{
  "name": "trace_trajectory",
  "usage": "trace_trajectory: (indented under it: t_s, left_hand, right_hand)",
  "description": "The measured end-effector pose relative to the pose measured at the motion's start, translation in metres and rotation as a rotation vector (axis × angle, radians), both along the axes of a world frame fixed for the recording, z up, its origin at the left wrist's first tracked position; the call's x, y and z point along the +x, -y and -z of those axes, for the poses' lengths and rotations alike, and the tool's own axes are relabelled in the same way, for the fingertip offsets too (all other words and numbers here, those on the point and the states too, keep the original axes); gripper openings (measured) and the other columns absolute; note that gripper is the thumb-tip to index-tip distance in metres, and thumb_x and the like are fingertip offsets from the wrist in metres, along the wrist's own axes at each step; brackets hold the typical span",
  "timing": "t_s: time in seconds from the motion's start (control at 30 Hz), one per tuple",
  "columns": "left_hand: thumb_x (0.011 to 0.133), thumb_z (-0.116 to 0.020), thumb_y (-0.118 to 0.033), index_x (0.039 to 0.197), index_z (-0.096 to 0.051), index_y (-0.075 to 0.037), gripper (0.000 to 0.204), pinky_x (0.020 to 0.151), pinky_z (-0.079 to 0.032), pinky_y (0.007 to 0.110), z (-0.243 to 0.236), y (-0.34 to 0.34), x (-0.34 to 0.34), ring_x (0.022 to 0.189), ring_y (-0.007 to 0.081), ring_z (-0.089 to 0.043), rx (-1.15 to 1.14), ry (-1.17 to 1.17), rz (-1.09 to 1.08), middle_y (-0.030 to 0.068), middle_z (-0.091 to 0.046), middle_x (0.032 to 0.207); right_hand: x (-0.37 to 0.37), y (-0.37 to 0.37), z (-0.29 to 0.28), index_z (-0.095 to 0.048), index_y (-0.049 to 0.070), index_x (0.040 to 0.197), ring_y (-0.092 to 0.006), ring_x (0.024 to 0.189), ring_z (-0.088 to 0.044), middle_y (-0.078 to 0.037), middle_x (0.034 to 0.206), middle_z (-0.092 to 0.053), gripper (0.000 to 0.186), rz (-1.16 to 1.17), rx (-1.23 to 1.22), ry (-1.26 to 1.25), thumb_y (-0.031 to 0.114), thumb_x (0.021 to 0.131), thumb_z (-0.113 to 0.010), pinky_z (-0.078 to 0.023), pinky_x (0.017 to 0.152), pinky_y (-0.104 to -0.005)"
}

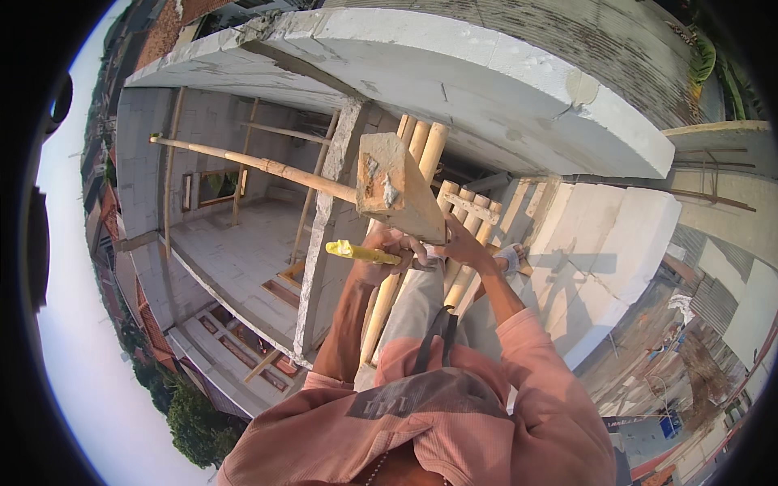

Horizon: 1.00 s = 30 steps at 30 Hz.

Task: The person positions wooden beams and a long metallic straightedge onto a masonry wall at a high construction site, then hammers a nail through a wooden block to secure it.

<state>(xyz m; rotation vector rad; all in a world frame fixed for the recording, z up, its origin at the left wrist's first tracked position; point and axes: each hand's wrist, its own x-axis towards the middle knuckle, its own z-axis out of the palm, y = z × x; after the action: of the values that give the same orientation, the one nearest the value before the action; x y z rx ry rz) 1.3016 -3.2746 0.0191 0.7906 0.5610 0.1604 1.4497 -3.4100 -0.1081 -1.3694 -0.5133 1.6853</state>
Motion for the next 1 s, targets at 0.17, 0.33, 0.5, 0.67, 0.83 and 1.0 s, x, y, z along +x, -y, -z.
trace_trajectory:
  t_s: [0.17, 0.33, 0.5, 0.67, 0.83, 1.0]
  left_hand:
    - [0.08, -0.077, -0.036, 0.158, -0.001, -0.011, 0.111, 0.092, -0.047, 0.037, -0.024, 0.015, 0.016, 0.115, 0.0302, -0.058, 0.327, -0.217, 0.111, 0.0243, -0.022, 0.159]
    - [0.075, -0.085, -0.038, 0.143, -0.04, 0.001, 0.09, 0.111, -0.034, 0.037, -0.035, 0.018, 0.029, 0.129, 0.027, -0.049, 0.534, -0.395, 0.062, 0.0208, -0.053, 0.136]
    - [0.076, -0.083, -0.032, 0.136, -0.042, 0.003, 0.08, 0.102, -0.043, 0.039, -0.007, 0.031, 0.022, 0.117, 0.0304, -0.058, 0.606, -0.4, -0.046, 0.0221, -0.058, 0.126]
    - [0.074, -0.078, -0.018, 0.135, -0.043, -0.001, 0.072, 0.102, -0.044, 0.043, -0.003, 0.061, 0.023, 0.121, 0.0382, -0.054, 0.849, -0.542, -0.06, 0.0231, -0.055, 0.128]
    - [0.068, -0.076, -0.011, 0.134, -0.045, -0.006, 0.073, 0.103, -0.043, 0.043, 0.004, 0.082, 0.025, 0.122, 0.0394, -0.051, 1.007, -0.41, -0.078, 0.0207, -0.05, 0.13]
    - [0.067, -0.079, -0.014, 0.134, -0.046, -0.01, 0.076, 0.095, -0.05, 0.042, 0.009, 0.086, 0.011, 0.115, 0.0381, -0.056, 1.037, -0.408, 0.034, 0.0165, -0.051, 0.132]
  right_hand:
    - [0.011, -0.002, -0.02, -0.034, 0.006, 0.15, -0.0207, 0.127, -0.049, -0.01, 0.14, -0.05, 0.084, -0.249, 0.102, 0.031, 0.011, 0.078, -0.077, -0.042, 0.106, -0.0372]
    - [0.01, -0.017, -0.067, -0.048, 0.001, 0.133, -0.021, 0.11, -0.058, -0.013, 0.122, -0.059, 0.057, -0.287, 0.089, 0.315, 0.015, 0.084, -0.073, -0.05, 0.091, -0.0382]
    - [-0.056, 0.065, -0.025, -0.056, 0.003, 0.121, -0.0283, 0.086, -0.064, -0.011, 0.103, -0.064, 0.048, 0.268, -0.121, 0.707, 0.035, 0.088, -0.07, -0.053, 0.076, -0.0397]
    - [-0.063, 0.063, -0.099, -0.061, 0.013, 0.112, -0.0152, 0.076, -0.06, -0.003, 0.093, -0.063, 0.052, 0.347, -0.377, -1.241, 0.06, 0.096, -0.046, -0.053, 0.062, -0.0342]
    - [-0.065, 0.084, -0.087, -0.062, 0.018, 0.114, -0.0172, 0.077, -0.056, -0.001, 0.1, -0.063, 0.046, 0.504, -0.303, -1.582, 0.057, 0.095, -0.049, -0.052, 0.061, -0.0295]
    - [-0.042, 0.108, -0.099, -0.05, 0.006, 0.126, -0.0236, 0.08, -0.058, -0.015, 0.122, -0.051, 0.041, 0.428, -0.11, -1.768, 0.039, 0.102, -0.046, -0.061, 0.069, -0.0438]
